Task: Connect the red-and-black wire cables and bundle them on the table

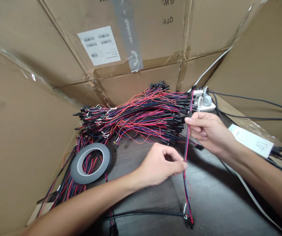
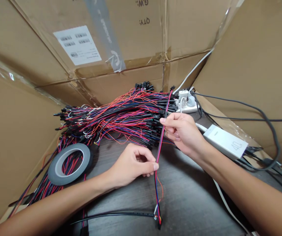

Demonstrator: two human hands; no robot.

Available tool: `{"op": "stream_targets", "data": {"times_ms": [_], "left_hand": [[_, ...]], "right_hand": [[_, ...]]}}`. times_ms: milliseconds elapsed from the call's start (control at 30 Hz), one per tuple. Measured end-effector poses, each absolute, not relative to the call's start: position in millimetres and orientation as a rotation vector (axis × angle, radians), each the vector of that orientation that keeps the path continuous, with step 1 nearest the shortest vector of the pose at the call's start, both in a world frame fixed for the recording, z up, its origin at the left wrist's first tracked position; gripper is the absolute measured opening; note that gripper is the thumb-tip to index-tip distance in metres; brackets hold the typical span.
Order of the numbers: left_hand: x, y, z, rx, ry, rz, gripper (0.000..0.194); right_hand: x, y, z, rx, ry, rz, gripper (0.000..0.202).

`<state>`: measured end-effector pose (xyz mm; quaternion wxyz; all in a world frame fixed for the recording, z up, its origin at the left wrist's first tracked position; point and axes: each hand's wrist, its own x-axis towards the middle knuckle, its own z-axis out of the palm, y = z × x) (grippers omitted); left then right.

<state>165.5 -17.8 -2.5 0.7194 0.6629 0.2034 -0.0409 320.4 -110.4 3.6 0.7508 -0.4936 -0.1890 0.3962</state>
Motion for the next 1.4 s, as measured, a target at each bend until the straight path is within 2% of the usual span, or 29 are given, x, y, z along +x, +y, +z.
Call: {"op": "stream_targets", "data": {"times_ms": [700, 1133, 1400], "left_hand": [[164, -19, -4, 1.509, 0.429, -0.153, 0.022], [165, -20, -4, 1.483, 0.402, -0.178, 0.023], [165, -15, 0, 1.472, 0.386, -0.131, 0.022]], "right_hand": [[344, -117, 12, -1.026, -0.321, 0.829, 0.034], [355, -122, 11, -1.032, -0.339, 0.843, 0.037], [358, -123, 11, -1.011, -0.365, 0.856, 0.031]]}}
